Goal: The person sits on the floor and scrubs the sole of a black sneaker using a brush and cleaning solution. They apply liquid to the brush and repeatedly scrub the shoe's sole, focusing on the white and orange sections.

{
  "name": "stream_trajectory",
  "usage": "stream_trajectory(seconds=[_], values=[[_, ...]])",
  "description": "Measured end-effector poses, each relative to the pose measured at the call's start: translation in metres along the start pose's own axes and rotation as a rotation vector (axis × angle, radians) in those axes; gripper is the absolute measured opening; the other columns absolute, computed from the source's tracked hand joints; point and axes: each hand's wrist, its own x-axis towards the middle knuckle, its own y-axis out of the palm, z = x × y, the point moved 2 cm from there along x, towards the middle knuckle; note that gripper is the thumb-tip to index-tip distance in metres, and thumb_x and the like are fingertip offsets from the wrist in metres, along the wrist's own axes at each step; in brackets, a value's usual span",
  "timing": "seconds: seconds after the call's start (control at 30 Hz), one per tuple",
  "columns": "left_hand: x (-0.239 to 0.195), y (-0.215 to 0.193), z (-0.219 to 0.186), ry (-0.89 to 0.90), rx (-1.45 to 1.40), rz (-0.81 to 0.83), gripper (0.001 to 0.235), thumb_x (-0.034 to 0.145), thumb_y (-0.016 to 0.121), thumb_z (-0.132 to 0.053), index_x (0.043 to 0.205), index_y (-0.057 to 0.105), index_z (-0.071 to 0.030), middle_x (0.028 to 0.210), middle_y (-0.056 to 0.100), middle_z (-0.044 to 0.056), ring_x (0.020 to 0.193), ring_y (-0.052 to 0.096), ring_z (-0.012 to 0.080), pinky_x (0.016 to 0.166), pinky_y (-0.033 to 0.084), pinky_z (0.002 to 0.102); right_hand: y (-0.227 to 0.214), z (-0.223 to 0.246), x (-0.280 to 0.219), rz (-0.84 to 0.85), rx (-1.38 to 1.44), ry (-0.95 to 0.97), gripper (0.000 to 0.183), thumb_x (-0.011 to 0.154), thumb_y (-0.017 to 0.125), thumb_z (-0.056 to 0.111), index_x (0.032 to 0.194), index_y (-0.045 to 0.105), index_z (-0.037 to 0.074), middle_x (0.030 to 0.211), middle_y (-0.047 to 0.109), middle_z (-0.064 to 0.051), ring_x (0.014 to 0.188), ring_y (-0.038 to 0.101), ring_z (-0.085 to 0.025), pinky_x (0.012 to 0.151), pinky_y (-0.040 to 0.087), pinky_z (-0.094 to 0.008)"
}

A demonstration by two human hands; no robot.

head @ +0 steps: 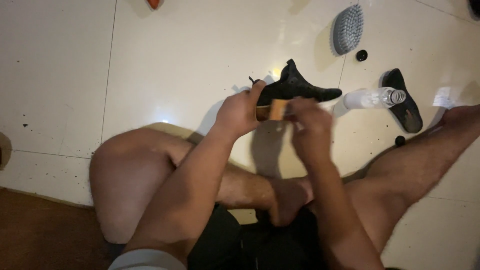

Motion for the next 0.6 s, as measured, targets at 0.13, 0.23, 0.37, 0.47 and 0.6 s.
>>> stream_trajectory(seconds=[0.13, 0.23, 0.37, 0.47, 0.6], values=[[-0.009, -0.003, 0.0, 0.081, 0.056, -0.02, 0.088, 0.081, 0.071, -0.019, 0.158, 0.028, -0.015, 0.107, 0.069, 0.022, 0.1, 0.071, 0.0468, 0.087, 0.057, 0.058, 0.004, 0.027, 0.004, 0.069, 0.203, 0.012, 0.057, 0.077, 0.083, 0.006, 0.131, 0.07, 0.018, 0.124, 0.073, -0.003, 0.123, 0.065, -0.029, 0.107, 0.041, -0.047], [-0.007, -0.004, -0.003, 0.074, 0.041, -0.043, 0.088, 0.079, 0.073, -0.021, 0.156, 0.03, -0.015, 0.105, 0.07, 0.022, 0.096, 0.072, 0.0463, 0.085, 0.058, 0.058, -0.003, -0.004, -0.002, 0.13, 0.087, 0.085, 0.041, 0.081, 0.082, 0.011, 0.12, 0.071, 0.023, 0.119, 0.072, 0.002, 0.121, 0.064, -0.024, 0.109, 0.03, -0.051], [-0.008, -0.002, -0.004, 0.037, -0.028, -0.042, 0.09, 0.077, 0.079, -0.027, 0.154, 0.035, -0.01, 0.103, 0.071, 0.026, 0.092, 0.073, 0.0481, 0.084, 0.059, 0.059, -0.036, -0.045, -0.012, 0.103, -0.601, 0.001, 0.045, 0.083, 0.081, 0.006, 0.122, 0.07, 0.023, 0.116, 0.073, 0.001, 0.116, 0.066, -0.02, 0.111, 0.031, -0.053], [-0.003, -0.001, -0.007, 0.044, -0.018, -0.045, 0.092, 0.075, 0.08, -0.033, 0.154, 0.037, -0.011, 0.102, 0.072, 0.023, 0.09, 0.074, 0.0463, 0.083, 0.06, 0.057, -0.044, -0.059, -0.008, 0.122, -0.147, 0.096, 0.036, 0.087, 0.075, 0.002, 0.113, 0.069, 0.027, 0.114, 0.07, 0.007, 0.114, 0.066, -0.02, 0.104, 0.031, -0.045], [-0.007, -0.007, -0.014, 0.081, -0.014, -0.062, 0.092, 0.075, 0.082, -0.034, 0.153, 0.039, -0.01, 0.099, 0.072, 0.025, 0.088, 0.074, 0.0471, 0.079, 0.06, 0.061, -0.042, 0.01, 0.015, 0.028, 0.258, 0.105, 0.04, 0.075, 0.082, -0.008, 0.106, 0.074, 0.016, 0.099, 0.072, -0.006, 0.097, 0.07, -0.036, 0.095, 0.048, -0.049]])
